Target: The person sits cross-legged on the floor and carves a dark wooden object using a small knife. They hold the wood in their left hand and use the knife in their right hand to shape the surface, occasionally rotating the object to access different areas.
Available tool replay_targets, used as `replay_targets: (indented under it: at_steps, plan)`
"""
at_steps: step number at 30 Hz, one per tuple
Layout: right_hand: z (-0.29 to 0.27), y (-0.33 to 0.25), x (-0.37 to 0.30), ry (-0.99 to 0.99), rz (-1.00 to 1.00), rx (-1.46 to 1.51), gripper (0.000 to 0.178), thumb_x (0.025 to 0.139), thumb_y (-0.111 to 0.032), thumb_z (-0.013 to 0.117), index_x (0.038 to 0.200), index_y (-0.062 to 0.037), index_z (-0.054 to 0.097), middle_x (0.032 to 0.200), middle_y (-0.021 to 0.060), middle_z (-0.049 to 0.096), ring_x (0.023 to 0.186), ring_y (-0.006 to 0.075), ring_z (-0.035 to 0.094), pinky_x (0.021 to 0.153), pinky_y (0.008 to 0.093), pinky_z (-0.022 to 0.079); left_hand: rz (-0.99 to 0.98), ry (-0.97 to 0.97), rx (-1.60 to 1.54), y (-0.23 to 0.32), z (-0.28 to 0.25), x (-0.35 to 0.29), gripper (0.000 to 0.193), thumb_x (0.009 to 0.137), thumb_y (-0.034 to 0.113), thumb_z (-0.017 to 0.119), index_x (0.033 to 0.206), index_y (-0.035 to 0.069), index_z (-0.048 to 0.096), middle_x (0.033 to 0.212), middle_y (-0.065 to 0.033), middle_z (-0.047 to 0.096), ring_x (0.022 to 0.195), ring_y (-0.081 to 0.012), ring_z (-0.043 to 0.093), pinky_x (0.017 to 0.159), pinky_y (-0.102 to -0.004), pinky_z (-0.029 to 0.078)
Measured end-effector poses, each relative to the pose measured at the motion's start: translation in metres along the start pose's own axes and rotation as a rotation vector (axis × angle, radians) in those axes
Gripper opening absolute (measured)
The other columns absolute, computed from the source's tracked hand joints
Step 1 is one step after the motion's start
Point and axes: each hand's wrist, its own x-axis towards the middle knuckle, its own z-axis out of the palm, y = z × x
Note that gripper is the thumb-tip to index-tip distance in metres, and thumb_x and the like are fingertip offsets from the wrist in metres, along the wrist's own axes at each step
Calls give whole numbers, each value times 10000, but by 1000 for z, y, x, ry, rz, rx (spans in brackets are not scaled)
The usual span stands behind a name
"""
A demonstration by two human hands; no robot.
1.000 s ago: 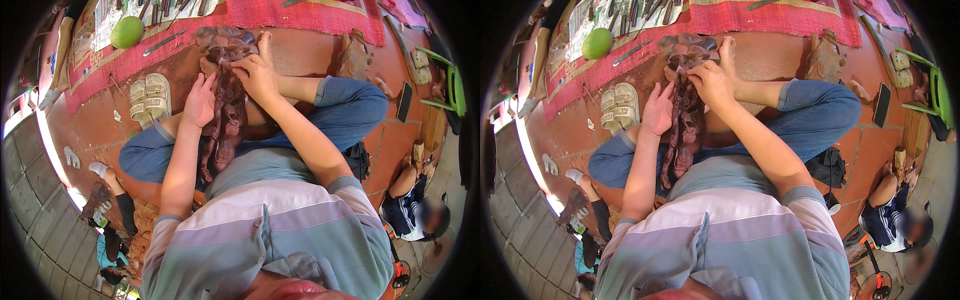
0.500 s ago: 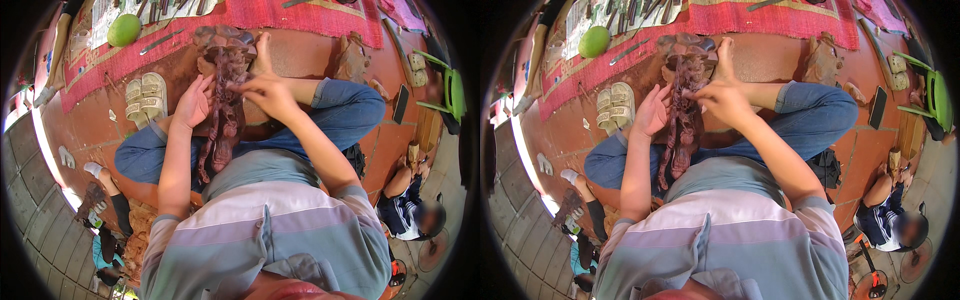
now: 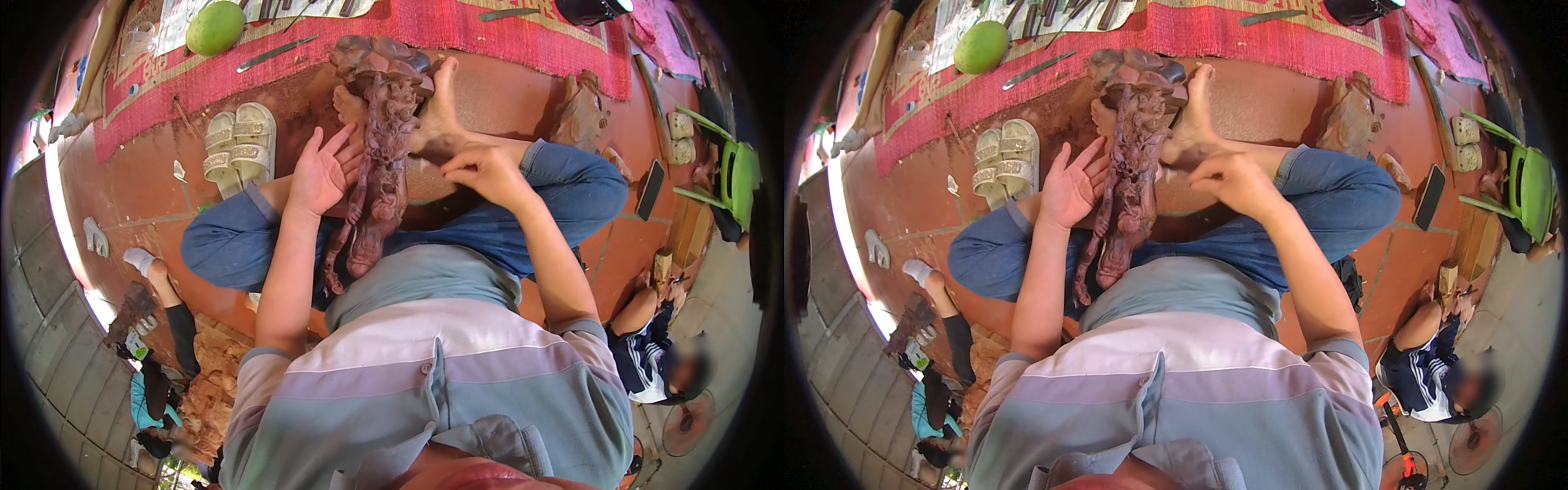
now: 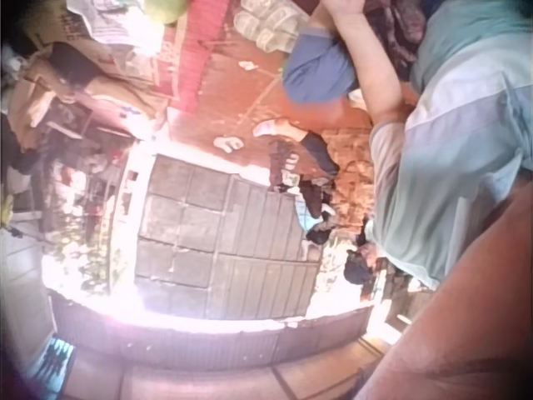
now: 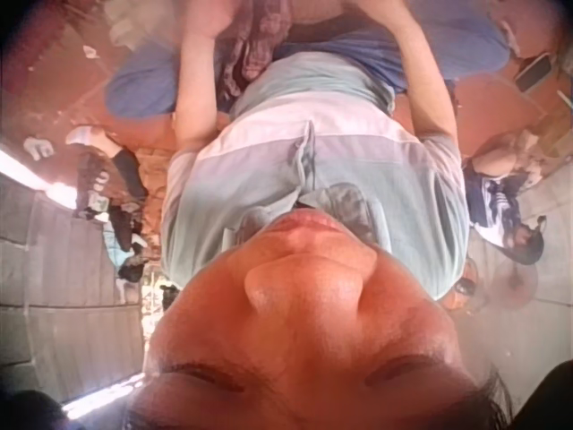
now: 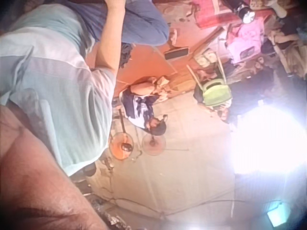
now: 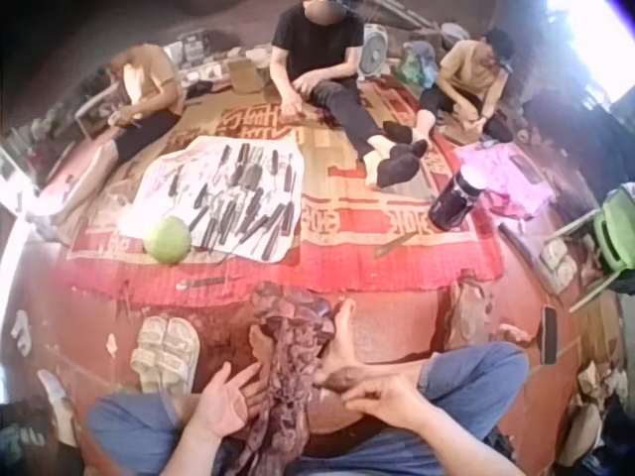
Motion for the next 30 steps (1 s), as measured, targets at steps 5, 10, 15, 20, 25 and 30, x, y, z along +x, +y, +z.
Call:
replay_targets:
  at_steps: [5,10,15,20,25,30]
  plan:
    - [32,-31,41,107,-272,-53,140,741,-100,705,873,-55,699,835,95,654,772,245,634,706,338,496,-59,-53,19,4,-15,-6,640,952,527,348,1394,64,337,1140,-168,613,1028,-250,612,874,-345,502]
    - [55,-51,100,255,-191,-189,113,768,-189,641,843,-133,704,825,69,635,823,285,617,711,388,488,-32,75,69,4,0,-9,633,952,527,349,1386,66,353,1127,-168,620,988,-250,629,842,-330,515]
    - [37,-23,29,46,-219,16,140,740,-153,683,870,-117,722,815,79,647,793,262,630,713,362,493,-17,36,11,-1,-9,-10,627,956,518,349,1379,56,359,1152,-195,604,1018,-256,615,871,-346,503]
    - [-9,-6,5,28,-99,126,137,737,-53,708,872,-40,717,781,70,640,744,170,613,693,281,478,-10,58,13,-1,-3,-10,634,955,517,352,1383,50,352,1172,-211,590,1021,-266,614,878,-354,500]
    - [54,-40,59,4,-414,-128,119,747,-234,680,838,-167,715,811,39,630,819,244,623,699,374,488,-33,-26,-39,2,-5,-13,647,945,535,359,1379,54,366,1167,-192,596,1037,-262,603,892,-344,488]
    - [65,-49,76,118,-476,-195,125,745,-221,678,847,-158,715,855,40,626,845,246,606,711,357,489,16,90,70,-4,9,-18,637,939,532,377,1369,62,394,1169,-169,598,1056,-249,589,911,-340,475]
